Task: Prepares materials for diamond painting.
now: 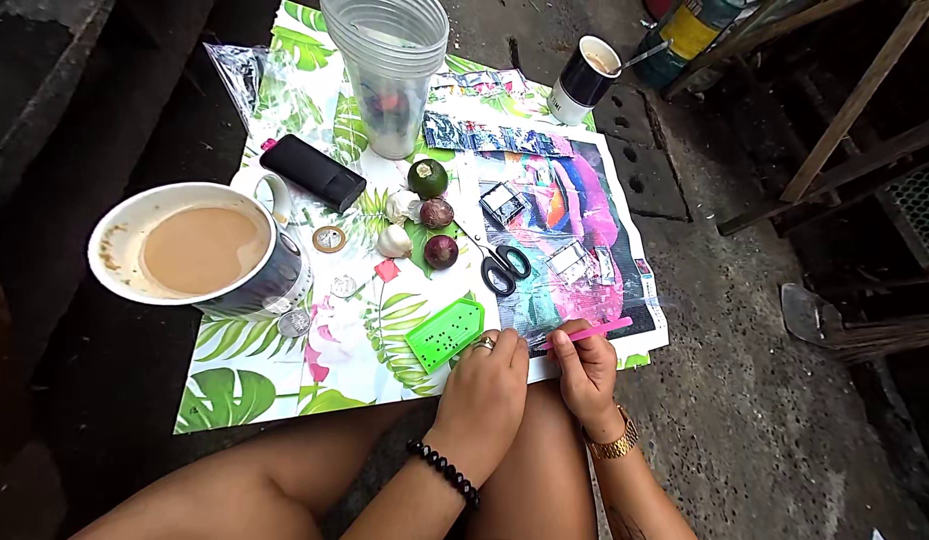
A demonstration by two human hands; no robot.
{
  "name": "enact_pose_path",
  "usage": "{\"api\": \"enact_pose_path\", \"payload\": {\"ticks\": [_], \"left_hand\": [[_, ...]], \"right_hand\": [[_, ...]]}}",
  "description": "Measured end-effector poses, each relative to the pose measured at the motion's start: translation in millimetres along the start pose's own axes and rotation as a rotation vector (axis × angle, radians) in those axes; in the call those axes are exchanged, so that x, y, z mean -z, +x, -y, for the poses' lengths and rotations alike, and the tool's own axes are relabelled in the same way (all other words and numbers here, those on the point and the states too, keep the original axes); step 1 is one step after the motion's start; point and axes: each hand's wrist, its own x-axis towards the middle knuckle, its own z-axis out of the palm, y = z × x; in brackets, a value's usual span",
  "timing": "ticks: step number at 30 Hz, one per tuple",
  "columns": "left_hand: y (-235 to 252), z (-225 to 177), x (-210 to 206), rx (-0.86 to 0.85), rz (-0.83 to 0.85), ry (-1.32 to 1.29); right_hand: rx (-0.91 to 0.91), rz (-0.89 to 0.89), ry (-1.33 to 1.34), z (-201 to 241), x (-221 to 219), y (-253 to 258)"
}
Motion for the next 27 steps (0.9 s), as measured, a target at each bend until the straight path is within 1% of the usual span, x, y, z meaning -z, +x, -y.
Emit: {"api": "enact_pose_path", "payload": {"ticks": [6,9,12,16,18,19,20,22,25,27], "left_hand": [[0,0,0,0.003,0.001,0.006],[0,0,0,0.001,0.0,-0.005],[0,0,0,-0.003,0.0,-0.013],[0,-1,0,0.009,-0.005,-0.002],[0,-4,0,0.021,-0.019,0.015],[0,-5,0,0.029,-0.02,0.022],[0,-6,1,0.036,-0.014,0.028],[0,-9,2,0.046,-0.004,0.044],[-2,-9,1,0.034,-0.041,0.079],[-3,-13,5,0.043,-0.045,0.083]], "right_hand": [[0.018,-0.001,-0.061,0,0,0],[-0.018,-0.015,-0.035,2,0,1],[-0.142,-0.078,0.157,5,1,2],[-0.391,-0.186,0.462,13,6,10],[-0.515,-0.229,0.552,21,12,18],[-0.541,-0.235,0.562,25,14,22],[-0.534,-0.229,0.552,30,16,25],[-0.428,-0.153,0.475,40,14,32],[-0.185,0.063,0.263,51,-4,44],[-0.064,0.196,0.158,53,-19,51]]}}
